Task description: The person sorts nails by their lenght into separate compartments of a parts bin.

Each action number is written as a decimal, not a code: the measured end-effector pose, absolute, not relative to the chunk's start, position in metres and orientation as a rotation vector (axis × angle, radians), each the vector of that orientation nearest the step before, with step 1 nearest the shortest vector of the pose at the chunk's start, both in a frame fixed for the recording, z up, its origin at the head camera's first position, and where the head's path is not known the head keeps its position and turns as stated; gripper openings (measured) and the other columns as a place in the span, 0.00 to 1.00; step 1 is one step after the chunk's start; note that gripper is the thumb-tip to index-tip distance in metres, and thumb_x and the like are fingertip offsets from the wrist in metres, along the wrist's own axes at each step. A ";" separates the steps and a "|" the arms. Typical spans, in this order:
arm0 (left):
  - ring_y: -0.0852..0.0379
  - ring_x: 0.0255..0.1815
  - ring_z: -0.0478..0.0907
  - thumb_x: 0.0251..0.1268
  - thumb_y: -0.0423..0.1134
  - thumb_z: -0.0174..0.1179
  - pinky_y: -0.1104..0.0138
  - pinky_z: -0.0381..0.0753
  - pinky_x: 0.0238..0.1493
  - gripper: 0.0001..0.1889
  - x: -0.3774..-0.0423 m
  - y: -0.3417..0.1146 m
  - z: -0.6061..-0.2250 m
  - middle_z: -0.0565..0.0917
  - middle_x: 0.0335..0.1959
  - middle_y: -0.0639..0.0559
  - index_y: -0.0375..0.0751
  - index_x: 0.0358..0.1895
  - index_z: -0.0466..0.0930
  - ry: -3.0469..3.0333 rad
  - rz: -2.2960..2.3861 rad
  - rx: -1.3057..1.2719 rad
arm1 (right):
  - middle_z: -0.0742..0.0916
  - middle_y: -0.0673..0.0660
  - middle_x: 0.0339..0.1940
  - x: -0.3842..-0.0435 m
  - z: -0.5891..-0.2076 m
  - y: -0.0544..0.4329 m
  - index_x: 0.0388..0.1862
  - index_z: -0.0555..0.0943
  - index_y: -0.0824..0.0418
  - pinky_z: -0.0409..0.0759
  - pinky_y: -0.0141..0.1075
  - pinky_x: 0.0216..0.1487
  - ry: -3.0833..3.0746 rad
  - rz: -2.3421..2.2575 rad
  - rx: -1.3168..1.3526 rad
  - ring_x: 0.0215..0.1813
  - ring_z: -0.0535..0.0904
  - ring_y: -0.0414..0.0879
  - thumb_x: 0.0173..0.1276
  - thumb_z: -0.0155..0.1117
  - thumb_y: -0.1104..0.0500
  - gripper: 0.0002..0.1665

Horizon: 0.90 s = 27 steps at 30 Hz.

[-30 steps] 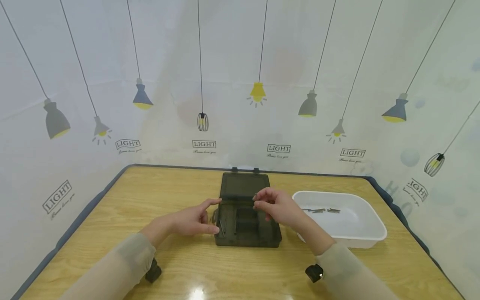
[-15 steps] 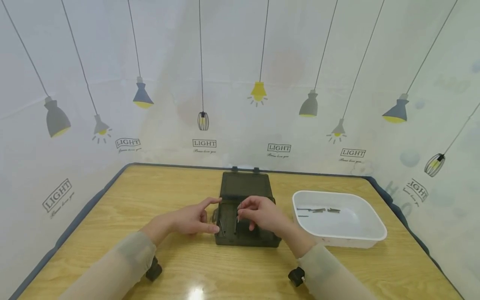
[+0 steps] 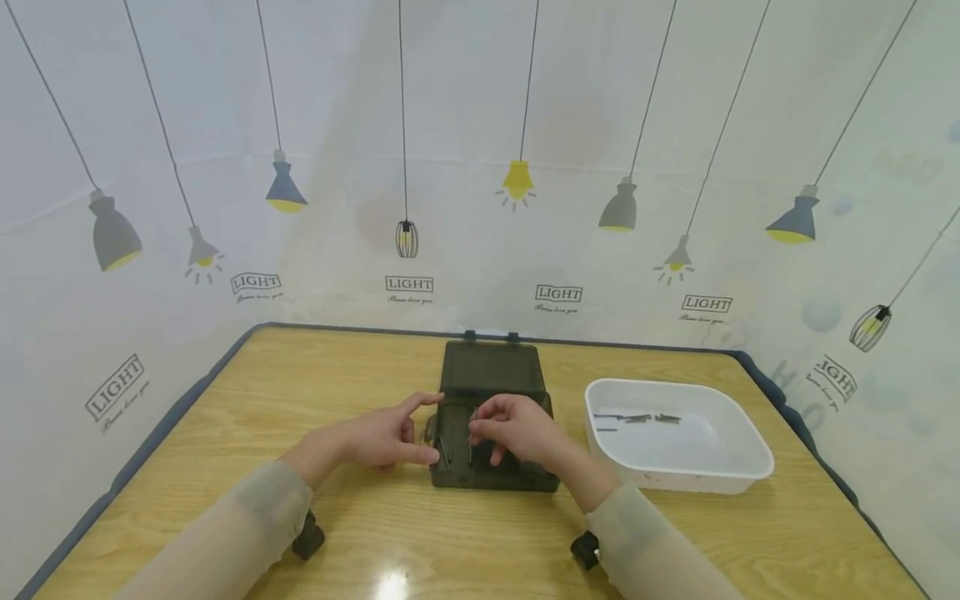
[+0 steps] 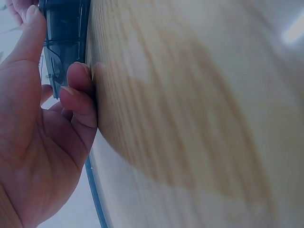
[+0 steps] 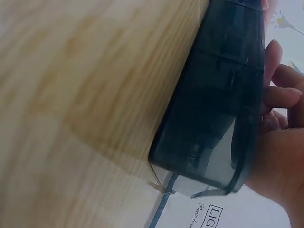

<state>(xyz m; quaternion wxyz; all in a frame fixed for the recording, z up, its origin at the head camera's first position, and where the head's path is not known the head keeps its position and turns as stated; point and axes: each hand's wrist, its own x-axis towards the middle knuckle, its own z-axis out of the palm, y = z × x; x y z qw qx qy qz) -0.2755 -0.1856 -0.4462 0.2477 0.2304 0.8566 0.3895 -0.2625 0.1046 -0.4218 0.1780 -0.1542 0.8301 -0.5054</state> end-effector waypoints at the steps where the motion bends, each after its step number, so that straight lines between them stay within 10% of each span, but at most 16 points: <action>1: 0.54 0.21 0.76 0.74 0.60 0.72 0.61 0.78 0.28 0.51 -0.276 -0.186 -0.447 0.82 0.32 0.46 0.67 0.91 0.47 2.334 1.064 0.630 | 0.95 0.52 0.41 -0.263 -0.422 0.105 0.54 0.86 0.60 0.70 0.32 0.22 2.354 -1.424 -0.435 0.25 0.86 0.42 0.83 0.68 0.52 0.13; 27: 0.53 0.22 0.78 0.75 0.58 0.72 0.60 0.82 0.30 0.54 -0.275 -0.184 -0.442 0.82 0.32 0.46 0.61 0.92 0.44 2.341 1.054 0.655 | 0.91 0.67 0.53 -0.262 -0.396 0.181 0.61 0.84 0.63 0.80 0.38 0.31 2.422 -1.432 -0.518 0.34 0.86 0.52 0.85 0.66 0.49 0.20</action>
